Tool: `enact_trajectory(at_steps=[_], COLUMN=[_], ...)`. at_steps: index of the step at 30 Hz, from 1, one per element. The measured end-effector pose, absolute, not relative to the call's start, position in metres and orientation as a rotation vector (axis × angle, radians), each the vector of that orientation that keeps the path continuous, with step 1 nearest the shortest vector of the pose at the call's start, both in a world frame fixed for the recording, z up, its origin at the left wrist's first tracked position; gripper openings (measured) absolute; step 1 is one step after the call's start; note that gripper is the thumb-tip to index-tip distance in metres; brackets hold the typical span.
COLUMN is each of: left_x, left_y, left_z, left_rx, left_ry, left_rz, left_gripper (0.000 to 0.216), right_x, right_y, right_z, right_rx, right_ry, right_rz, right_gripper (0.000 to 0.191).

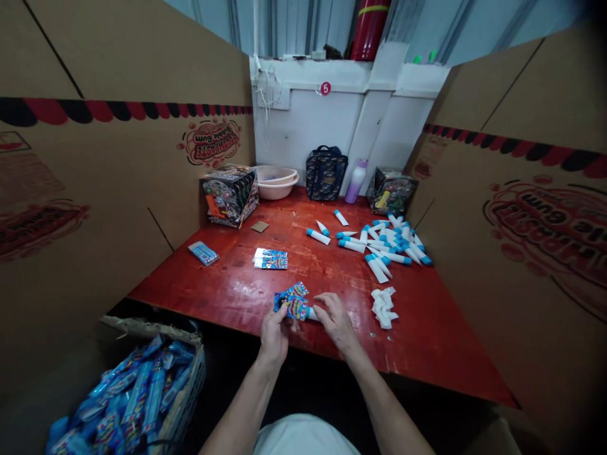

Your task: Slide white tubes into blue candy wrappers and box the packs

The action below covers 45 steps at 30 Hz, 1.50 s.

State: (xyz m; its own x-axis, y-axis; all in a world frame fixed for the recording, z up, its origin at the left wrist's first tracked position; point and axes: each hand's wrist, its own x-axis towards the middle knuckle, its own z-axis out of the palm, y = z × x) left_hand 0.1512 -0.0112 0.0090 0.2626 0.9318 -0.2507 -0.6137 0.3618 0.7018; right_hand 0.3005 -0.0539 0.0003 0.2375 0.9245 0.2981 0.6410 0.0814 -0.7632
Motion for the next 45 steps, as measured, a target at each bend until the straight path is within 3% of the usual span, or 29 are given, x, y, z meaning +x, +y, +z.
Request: enact_trajectory(at_steps=[6,10,14,19,25,30,38,45], left_x=[0.148,0.148,0.145,0.149,0.156,0.160,0.169,0.164], left_y=[-0.007,-0.007,-0.007,-0.017,-0.026,-0.027,-0.043,-0.035], left_z=[0.004,0.004,0.005,0.008,0.013,0.012,0.008,0.005], left_rx=[0.390,0.476,0.611,0.729,0.771,0.788,0.794,0.734], left_ry=[0.731,0.780,0.804,0.827,0.839,0.801,0.791,0.849], left_rz=[1.109,1.092,1.074,1.053,0.908,0.701,0.807,0.825], left_gripper=[0.033,0.033,0.034,0.034,0.043,0.044,0.025,0.032], right_x=[0.300,0.299,0.300,0.287,0.272,0.277,0.270,0.274], right_y=[-0.069,-0.066,-0.060,-0.065,-0.071,-0.086,-0.092,-0.090], right_z=[-0.021,-0.028,-0.025,0.005,0.016,0.008,0.003,0.010], right_rx=[-1.999,-2.040,-1.860,-1.506,-1.527,-1.426,-1.341,-1.461], right_ry=[-1.821,-1.804,-1.610,-1.240,-1.112,-0.990,-0.696,-0.889], right_rz=[0.020,-0.038,0.098,0.506,0.716,0.799,1.100,0.867], right_gripper=[0.030,0.029,0.033,0.031,0.008,0.013,0.037,0.029])
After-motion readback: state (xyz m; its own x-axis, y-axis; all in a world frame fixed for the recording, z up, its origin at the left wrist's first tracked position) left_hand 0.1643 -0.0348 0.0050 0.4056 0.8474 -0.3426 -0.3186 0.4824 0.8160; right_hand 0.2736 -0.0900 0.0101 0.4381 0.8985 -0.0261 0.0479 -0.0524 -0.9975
